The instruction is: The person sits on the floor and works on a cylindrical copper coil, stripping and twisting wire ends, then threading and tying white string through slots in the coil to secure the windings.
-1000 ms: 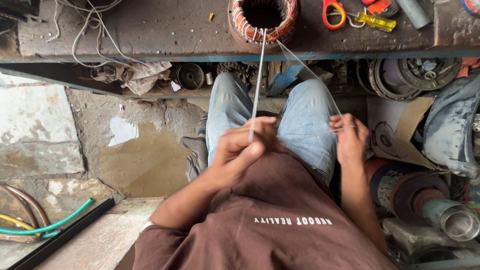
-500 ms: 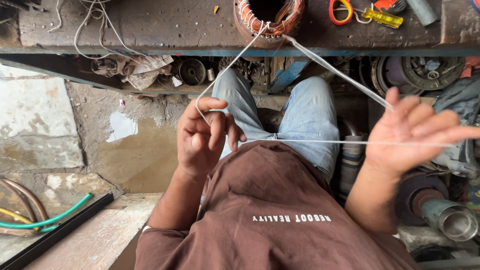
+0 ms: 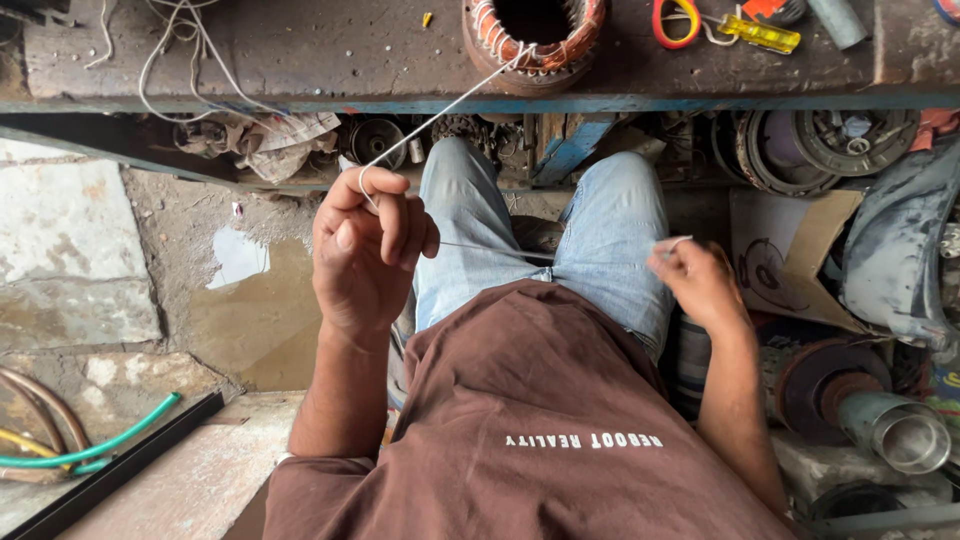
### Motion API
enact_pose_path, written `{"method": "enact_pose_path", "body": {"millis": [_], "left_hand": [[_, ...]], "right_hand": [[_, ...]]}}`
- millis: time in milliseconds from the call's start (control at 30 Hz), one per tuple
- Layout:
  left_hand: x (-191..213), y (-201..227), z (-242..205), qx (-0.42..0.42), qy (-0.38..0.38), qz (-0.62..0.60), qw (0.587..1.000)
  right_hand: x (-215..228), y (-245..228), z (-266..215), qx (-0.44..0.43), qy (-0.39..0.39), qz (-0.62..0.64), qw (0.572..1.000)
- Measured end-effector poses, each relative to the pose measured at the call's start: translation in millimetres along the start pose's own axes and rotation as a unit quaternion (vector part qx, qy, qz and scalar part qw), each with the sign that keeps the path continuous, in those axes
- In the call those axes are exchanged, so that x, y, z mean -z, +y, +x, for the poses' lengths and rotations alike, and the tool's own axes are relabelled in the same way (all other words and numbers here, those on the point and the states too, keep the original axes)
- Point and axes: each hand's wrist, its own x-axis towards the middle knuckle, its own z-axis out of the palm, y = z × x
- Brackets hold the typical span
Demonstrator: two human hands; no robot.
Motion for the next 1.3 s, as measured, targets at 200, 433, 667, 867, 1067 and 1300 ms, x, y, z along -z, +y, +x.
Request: {"method": "enact_pose_path", "body": {"millis": [200,433,667,867,1067,1300], "left_hand": [[13,-10,-7,0.058,0.052,0.143,0.987],[32,-14,19,-0.114,0.162,0.507,0.839],[-9,-79,2,0.139,-0.13,0.435,0.88],[4,-137,-13,0.308,-0.128,0.4,0.854],[55,-122,-11,0.174,0.007,0.373,0.911],[73,-79,2,0.103,0.176,0.41,0.889]], "right_hand": [[-10,32,-15,-0.132,-0.189,0.196,0.953],[25,17,5,-0.089,-0.025,0.186,0.978],[-16,-63,20,0.114,-0.133,0.287,0.942],[-31,-86,27,0.066,-0.179,0.442,0.876],[-8,-63,25,0.075,-0.165,0.285,0.941],[5,-46,21,0.009,-0.103,0.375,0.921]]}}
